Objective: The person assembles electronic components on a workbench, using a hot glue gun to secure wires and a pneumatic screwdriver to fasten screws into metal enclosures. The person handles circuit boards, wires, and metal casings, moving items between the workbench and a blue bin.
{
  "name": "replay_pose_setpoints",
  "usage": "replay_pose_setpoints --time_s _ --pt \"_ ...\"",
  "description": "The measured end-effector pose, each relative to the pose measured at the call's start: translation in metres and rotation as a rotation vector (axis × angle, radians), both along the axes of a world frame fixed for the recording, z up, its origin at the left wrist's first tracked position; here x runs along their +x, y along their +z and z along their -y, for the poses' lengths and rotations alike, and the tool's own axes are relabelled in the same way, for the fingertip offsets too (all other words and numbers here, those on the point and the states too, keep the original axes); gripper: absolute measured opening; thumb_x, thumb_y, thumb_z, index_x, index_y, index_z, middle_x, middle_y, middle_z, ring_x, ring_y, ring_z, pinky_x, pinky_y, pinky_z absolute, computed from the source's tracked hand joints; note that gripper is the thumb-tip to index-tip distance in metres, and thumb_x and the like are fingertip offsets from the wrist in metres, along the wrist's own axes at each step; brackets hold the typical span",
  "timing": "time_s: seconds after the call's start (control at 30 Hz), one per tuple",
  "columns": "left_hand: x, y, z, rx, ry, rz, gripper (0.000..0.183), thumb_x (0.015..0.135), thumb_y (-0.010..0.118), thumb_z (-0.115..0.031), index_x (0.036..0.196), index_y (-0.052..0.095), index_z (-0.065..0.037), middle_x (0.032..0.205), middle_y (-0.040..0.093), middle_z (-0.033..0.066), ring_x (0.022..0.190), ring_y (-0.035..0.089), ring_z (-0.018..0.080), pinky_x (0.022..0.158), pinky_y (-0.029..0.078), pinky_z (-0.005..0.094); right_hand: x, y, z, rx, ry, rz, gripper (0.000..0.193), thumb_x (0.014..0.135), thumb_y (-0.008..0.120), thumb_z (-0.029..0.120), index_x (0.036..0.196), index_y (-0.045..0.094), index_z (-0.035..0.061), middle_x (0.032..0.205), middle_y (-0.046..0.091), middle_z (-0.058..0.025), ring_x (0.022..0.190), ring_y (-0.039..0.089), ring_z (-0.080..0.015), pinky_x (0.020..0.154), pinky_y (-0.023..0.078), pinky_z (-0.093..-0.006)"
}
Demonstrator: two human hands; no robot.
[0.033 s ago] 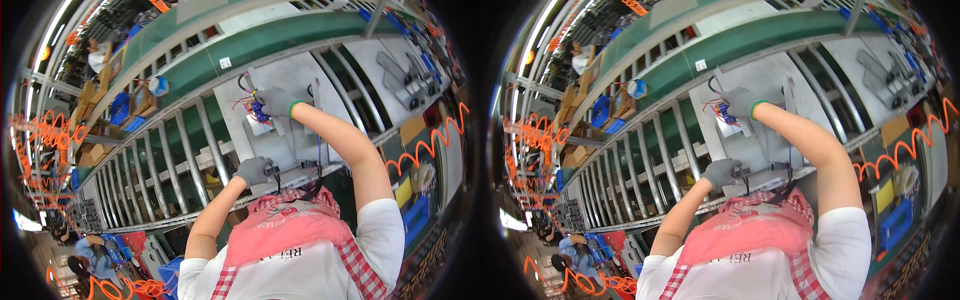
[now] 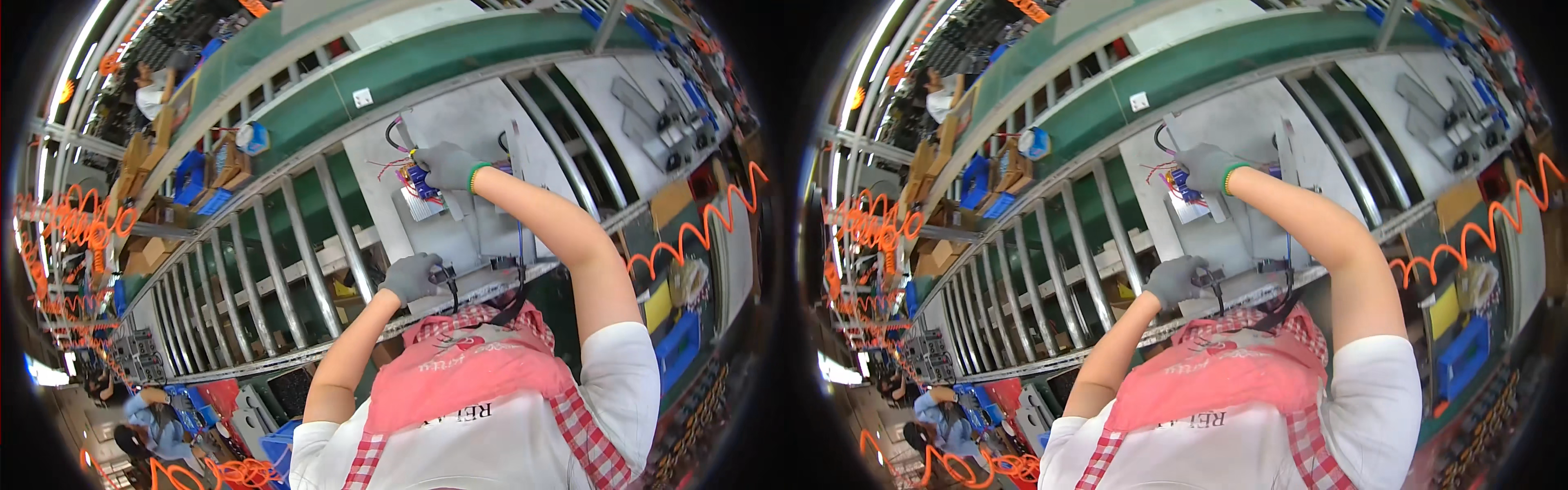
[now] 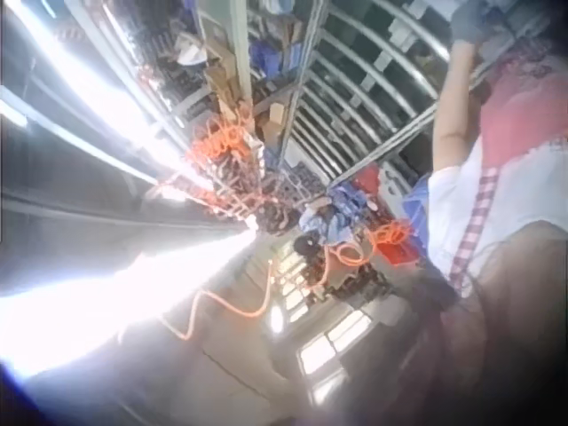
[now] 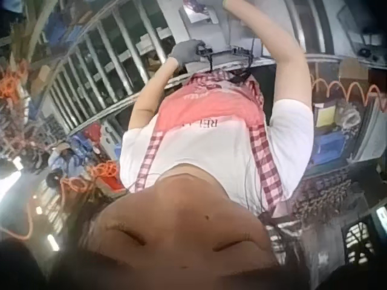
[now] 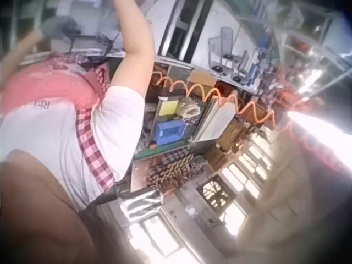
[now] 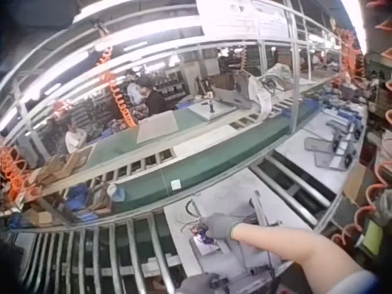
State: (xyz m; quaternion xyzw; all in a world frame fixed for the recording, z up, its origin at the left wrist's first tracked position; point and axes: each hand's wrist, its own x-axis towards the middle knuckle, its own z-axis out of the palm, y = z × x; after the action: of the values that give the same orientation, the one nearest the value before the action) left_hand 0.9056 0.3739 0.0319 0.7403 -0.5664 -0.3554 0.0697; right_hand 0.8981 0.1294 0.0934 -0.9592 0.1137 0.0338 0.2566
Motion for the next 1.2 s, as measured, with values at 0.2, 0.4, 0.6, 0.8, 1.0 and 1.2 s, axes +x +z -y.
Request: replay_pose_setpoints --time_s 0.2,0.4,0.6,0.8,1.0,1.2 --pt "-0.015 -0.017 -0.029 -0.192 0.385 0.052 0.061 0.060 0.080 -0.048 0.099 0.056 -0.007 0.097 0.061 0.0137 0.090 0.061 0.0331 0.075 0.049 0.0429 -0.036 -0.036 -0.064 0.027 0.050 -0.187 0.019 0.070 0.058 0.015 0.088 0.059 0.0083 0.079 0.065 -0.0175 0.076 0.063 -0.0370 0.070 0.048 -0.0457" --pt "-0.010 -0.021 -0.017 -0.547 0.401 0.224 0.067 0.056 0.079 -0.053 0.094 0.053 -0.005 0.091 0.053 0.0142 0.085 0.055 0.0329 0.070 0.045 0.0432 -0.047 -0.062 -0.099 0.173 -0.051 -0.204 0.036 0.076 0.057 0.018 0.111 0.062 0.0135 0.085 0.067 -0.0190 0.080 0.064 -0.0381 0.075 0.050 -0.0443" --pt "0.019 0.009 0.009 -0.846 0.285 0.151 0.059 0.069 0.074 -0.045 0.105 0.052 -0.004 0.105 0.052 0.0170 0.097 0.051 0.0348 0.082 0.040 0.0458 -0.059 -0.031 -0.062 0.436 0.051 -0.195 0.045 0.087 0.057 0.035 0.126 0.052 0.0157 0.092 0.065 -0.0189 0.085 0.064 -0.0308 0.077 0.050 -0.0402" --pt "-0.041 0.034 0.071 -0.717 -0.294 -0.078 0.060 0.071 0.072 -0.036 0.119 0.052 -0.007 0.119 0.053 0.0157 0.116 0.047 0.0338 0.099 0.036 0.0465 -0.084 -0.013 0.032 -0.360 -0.496 -0.113 0.051 0.082 0.062 0.028 0.126 0.047 0.0079 0.098 0.063 -0.0202 0.087 0.064 -0.0304 0.075 0.051 -0.0412" --pt "-0.085 0.000 0.143 -0.510 -0.822 0.231 0.047 0.073 0.067 -0.035 0.113 0.059 -0.012 0.119 0.056 0.0108 0.119 0.049 0.0271 0.108 0.030 0.0469 -0.120 -0.042 0.075 -0.200 -0.411 -0.420 0.064 0.080 0.058 0.016 0.140 0.035 0.0101 0.093 0.065 -0.0214 0.084 0.065 -0.0350 0.075 0.052 -0.0422" --pt "-0.108 0.013 0.158 -0.291 -0.394 0.068 0.027 0.071 0.067 -0.032 0.087 0.064 -0.010 0.084 0.065 0.0113 0.072 0.065 0.0306 0.064 0.050 0.0437 -0.152 -0.043 0.108 -0.184 -0.351 -0.345 0.060 0.079 0.055 0.012 0.137 0.040 0.0136 0.087 0.066 -0.0200 0.080 0.065 -0.0361 0.074 0.051 -0.0452"
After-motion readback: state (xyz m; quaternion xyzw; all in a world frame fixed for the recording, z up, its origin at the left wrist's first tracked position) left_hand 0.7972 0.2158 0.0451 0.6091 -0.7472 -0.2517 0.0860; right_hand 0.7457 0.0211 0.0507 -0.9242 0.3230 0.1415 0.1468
